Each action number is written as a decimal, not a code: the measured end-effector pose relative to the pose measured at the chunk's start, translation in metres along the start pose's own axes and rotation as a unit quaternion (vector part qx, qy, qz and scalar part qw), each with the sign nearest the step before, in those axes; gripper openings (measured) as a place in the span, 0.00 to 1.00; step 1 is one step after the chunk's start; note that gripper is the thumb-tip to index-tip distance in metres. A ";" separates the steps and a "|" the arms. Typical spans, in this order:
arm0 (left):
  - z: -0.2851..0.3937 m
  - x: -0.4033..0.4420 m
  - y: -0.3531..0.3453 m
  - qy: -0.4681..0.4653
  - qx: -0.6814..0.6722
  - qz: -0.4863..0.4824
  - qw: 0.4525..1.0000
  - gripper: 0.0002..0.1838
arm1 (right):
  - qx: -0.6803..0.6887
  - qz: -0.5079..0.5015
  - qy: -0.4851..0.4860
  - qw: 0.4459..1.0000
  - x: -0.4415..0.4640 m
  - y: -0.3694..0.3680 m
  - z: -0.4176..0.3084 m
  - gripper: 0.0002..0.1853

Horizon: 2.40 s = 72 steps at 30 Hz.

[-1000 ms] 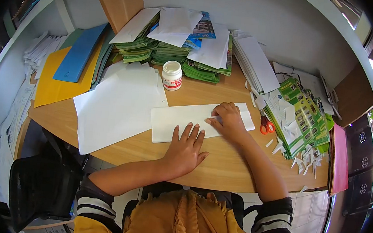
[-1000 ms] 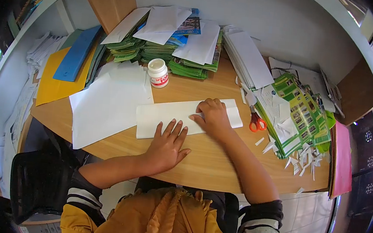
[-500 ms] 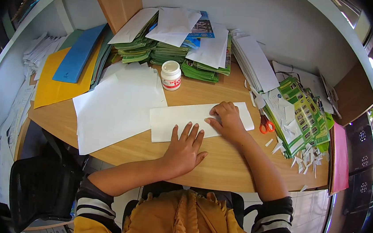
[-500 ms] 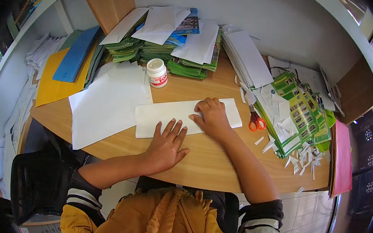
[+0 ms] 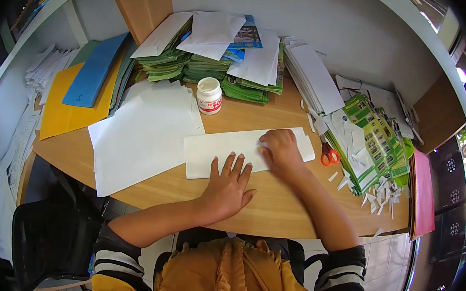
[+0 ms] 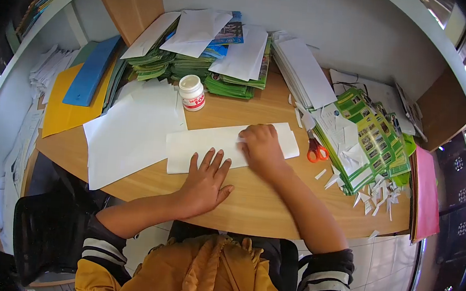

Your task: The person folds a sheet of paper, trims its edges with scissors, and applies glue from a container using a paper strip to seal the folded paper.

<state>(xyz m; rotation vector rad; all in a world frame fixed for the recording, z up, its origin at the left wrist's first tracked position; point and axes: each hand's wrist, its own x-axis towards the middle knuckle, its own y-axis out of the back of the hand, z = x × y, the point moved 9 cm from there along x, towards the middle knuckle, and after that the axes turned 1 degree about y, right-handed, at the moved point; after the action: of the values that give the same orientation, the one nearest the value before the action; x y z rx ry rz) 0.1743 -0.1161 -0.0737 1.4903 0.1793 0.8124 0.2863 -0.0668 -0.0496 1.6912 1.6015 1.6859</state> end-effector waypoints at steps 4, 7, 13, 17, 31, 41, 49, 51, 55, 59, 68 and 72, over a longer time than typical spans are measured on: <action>-0.002 -0.003 -0.005 0.008 -0.006 -0.026 1.000 0.29 | -0.062 -0.086 0.058 0.993 -0.015 -0.020 -0.048 0.23; -0.001 0.000 -0.005 0.001 -0.014 -0.024 1.000 0.29 | -0.046 -0.130 0.056 0.989 -0.026 -0.024 -0.047 0.31; 0.000 0.000 -0.002 -0.005 -0.012 0.003 1.000 0.28 | -0.046 -0.151 0.048 0.986 -0.041 -0.026 -0.040 0.40; 0.001 0.000 -0.002 -0.012 -0.007 -0.001 1.000 0.28 | -0.066 -0.153 0.023 0.986 -0.048 -0.026 -0.038 0.42; 0.002 0.000 -0.001 -0.017 -0.005 -0.020 1.000 0.30 | -0.230 -0.081 -0.052 0.968 -0.079 0.008 -0.024 0.45; -0.001 0.002 -0.006 -0.004 -0.010 -0.054 0.998 0.30 | -0.147 -0.305 -0.224 0.914 -0.051 0.015 -0.012 0.45; -0.009 -0.001 -0.007 0.007 -0.034 -0.096 0.995 0.33 | -0.120 -0.199 -0.049 0.971 -0.055 -0.020 -0.020 0.52; -0.015 -0.004 -0.002 0.006 -0.035 -0.097 0.995 0.33 | -0.143 -0.213 -0.070 0.964 -0.061 -0.011 -0.014 0.54; -0.025 -0.015 0.005 -0.049 -0.029 -0.126 0.990 0.34 | -0.164 -0.210 -0.076 0.961 -0.072 -0.002 -0.005 0.55; -0.046 -0.029 0.015 -0.038 -0.014 -0.148 0.988 0.36 | -0.166 -0.206 -0.070 0.962 -0.074 -0.003 -0.004 0.55; -0.083 -0.060 0.025 0.007 -0.018 -0.143 0.990 0.38 | -0.181 -0.214 -0.124 0.952 -0.080 0.007 0.005 0.55; -0.081 -0.060 0.028 0.001 -0.004 -0.128 0.992 0.39 | -0.167 -0.191 -0.189 0.949 -0.087 0.016 0.023 0.55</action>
<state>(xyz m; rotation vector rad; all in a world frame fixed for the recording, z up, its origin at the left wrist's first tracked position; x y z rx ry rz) 0.0736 -0.0881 -0.0801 1.4245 0.3594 0.6071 0.3378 -0.1305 -0.0894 1.3308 1.2733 1.2628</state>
